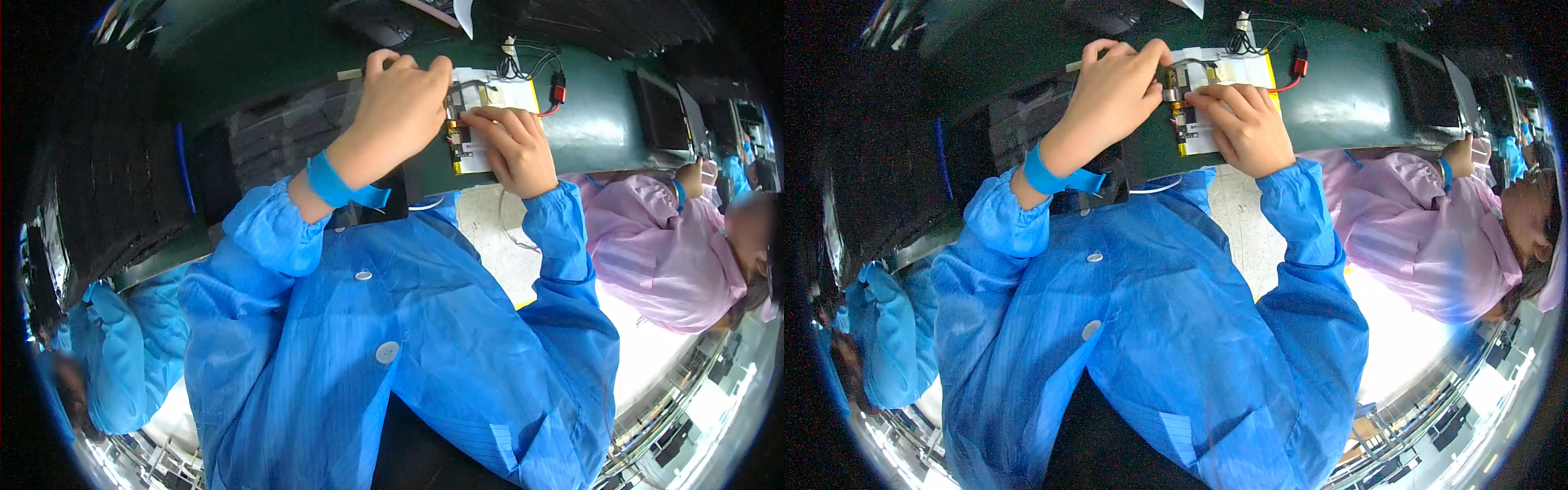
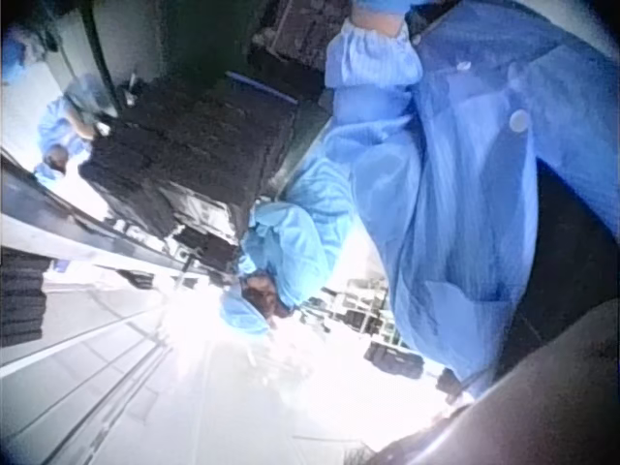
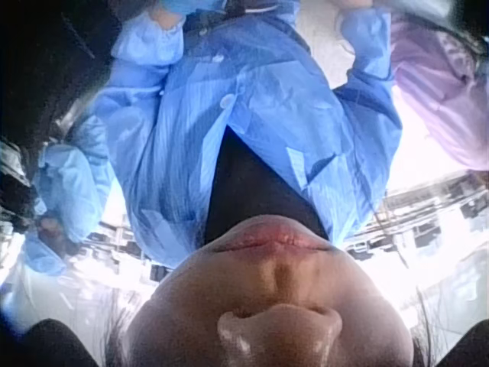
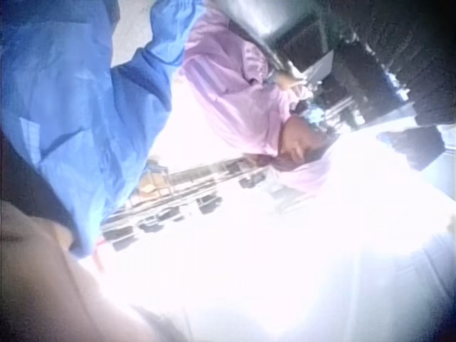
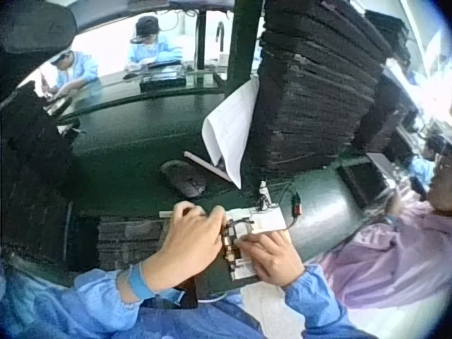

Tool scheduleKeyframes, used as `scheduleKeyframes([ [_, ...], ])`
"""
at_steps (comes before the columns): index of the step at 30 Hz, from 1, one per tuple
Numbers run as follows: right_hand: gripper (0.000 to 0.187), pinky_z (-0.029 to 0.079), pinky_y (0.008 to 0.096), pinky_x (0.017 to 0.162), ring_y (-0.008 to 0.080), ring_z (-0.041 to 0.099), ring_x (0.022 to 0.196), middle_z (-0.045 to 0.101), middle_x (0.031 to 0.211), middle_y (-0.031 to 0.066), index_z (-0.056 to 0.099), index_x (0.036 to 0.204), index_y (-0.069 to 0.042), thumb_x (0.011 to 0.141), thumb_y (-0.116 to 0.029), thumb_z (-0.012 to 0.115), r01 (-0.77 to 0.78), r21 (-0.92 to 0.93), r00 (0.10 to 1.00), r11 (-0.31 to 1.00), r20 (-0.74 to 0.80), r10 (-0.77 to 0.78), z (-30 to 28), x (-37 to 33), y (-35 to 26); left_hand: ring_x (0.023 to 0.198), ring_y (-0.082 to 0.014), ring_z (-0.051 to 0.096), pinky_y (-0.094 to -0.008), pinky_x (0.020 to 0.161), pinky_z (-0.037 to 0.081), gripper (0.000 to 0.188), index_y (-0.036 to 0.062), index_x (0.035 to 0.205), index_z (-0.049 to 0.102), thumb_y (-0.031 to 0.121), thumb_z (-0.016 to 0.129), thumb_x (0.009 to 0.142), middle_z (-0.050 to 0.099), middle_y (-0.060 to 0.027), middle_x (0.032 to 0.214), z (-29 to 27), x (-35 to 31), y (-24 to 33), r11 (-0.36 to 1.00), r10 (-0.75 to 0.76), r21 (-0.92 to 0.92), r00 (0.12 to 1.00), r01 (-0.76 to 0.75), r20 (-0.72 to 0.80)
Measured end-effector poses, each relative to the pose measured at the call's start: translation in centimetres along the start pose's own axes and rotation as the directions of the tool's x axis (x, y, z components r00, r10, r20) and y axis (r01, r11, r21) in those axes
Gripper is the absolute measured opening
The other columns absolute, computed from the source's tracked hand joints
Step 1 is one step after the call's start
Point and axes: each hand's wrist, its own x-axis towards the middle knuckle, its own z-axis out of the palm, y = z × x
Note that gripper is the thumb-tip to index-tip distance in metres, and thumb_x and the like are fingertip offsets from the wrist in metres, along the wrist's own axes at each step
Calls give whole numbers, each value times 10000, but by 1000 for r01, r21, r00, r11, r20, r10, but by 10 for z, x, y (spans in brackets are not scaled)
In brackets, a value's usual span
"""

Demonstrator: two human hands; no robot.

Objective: The person tests tablet screens and components by connecting ribbon cables to a testing board, running touchscreen diagnostic tests by hand, marking components with a pen, and repeating the procedure on tablets taken from a stack.

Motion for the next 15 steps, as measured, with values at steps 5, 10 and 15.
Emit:
scheduleKeyframes([
  [5,506,430,384,846,267,524,960,571,1095,43,587,1156,-124,660,-23,570,21,24,1000,999,18,-22,-4,7,0,947,-245,568,-458,942,303,256,90,1030,540,156,609,793,635,-75,852,-23,-3,-8,996,54,71,997,-50,-55],
  [10,513,439,364,766,270,564,869,610,1033,86,639,1064,-93,586,71,551,16,22,988,1000,-155,-12,-12,6,-17,1034,-299,539,-454,964,348,379,80,1158,530,197,610,807,601,-127,1053,-95,-33,-15,999,6,-37,994,-10,-106],
  [15,455,433,344,695,255,556,809,584,995,86,643,1057,-66,625,60,569,-101,261,995,960,4,103,-12,14,-93,1113,-299,512,-453,1014,337,358,96,1134,592,154,609,781,559,-101,1196,-132,-116,-41,993,-109,-44,993,112,52],
])
